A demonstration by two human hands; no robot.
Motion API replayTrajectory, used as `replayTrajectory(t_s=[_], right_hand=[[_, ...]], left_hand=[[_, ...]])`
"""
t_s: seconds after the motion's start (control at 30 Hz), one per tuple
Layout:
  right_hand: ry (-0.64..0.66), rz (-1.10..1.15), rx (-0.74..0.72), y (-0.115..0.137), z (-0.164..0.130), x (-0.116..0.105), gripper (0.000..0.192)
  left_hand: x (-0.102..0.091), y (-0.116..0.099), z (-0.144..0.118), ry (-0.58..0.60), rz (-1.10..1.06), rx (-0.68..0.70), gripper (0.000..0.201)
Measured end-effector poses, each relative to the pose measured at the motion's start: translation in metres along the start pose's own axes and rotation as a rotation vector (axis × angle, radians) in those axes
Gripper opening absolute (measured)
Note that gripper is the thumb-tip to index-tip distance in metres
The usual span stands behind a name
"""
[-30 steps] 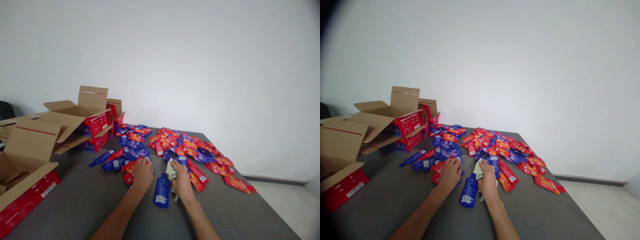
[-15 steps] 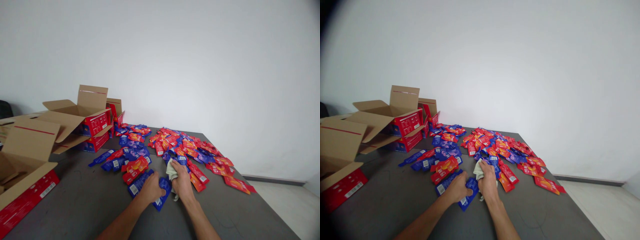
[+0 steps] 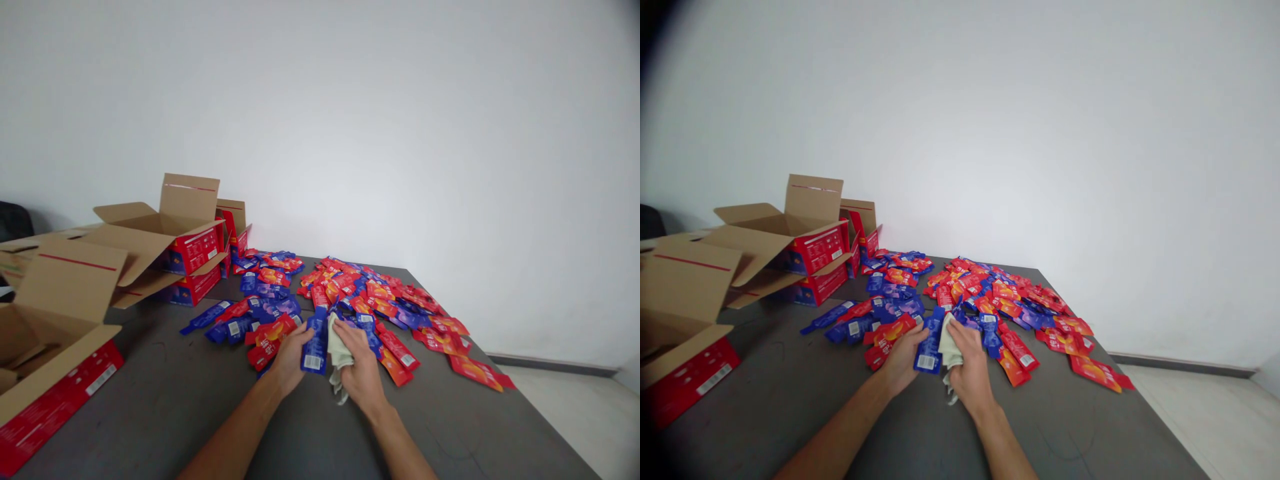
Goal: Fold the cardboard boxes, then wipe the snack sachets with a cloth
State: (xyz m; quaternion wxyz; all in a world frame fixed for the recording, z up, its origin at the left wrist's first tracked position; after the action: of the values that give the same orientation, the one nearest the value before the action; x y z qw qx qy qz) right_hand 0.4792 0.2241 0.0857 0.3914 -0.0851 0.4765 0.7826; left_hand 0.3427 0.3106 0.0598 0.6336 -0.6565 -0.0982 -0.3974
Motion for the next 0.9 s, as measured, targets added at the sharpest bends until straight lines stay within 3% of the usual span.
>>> replayTrajectory(t_s=[0.1, 0.23, 0.47, 0.57, 0.77, 0.9], right_hand=[[0.15, 0.002, -0.109, 0.012, -0.005, 0.009, 0.075], [0.273, -0.047, -0.169, 0.015, -0.008, 0.021, 0.075], [0.053, -0.107, -0.054, -0.006, -0.005, 0.017, 0.091], [0.024, -0.129, -0.042, -0.006, -0.003, 0.013, 0.091], [0.269, -0.142, -0.15, 0.013, -0.005, 0.016, 0.08], [0.353, -0.14, -0.186, 0.026, -0.005, 0.014, 0.073]], left_hand=[[0.003, -0.002, 0.002, 0.012, -0.128, 0.014, 0.035], [0.007, -0.007, 0.0, 0.051, -0.162, -0.099, 0.035], [0.014, -0.007, -0.008, 0.166, -0.163, -0.17, 0.048], [0.015, -0.003, -0.008, 0.213, -0.18, -0.177, 0.049], [0.011, -0.009, -0.003, 0.113, -0.168, -0.117, 0.045], [0.01, -0.012, -0.001, 0.086, -0.133, -0.113, 0.043]])
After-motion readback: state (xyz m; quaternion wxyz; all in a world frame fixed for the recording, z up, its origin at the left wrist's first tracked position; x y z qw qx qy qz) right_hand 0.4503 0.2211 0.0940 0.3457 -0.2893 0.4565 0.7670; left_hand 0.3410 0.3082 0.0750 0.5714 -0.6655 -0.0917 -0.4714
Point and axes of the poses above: each hand's wrist, its own z-axis towards the middle knuckle, its own x-axis out of the palm, y = z × x, the point moved 2 cm from there along z, towards the middle knuckle, and after that the axes turned 15 degrees about x, right-handed, at the moved point
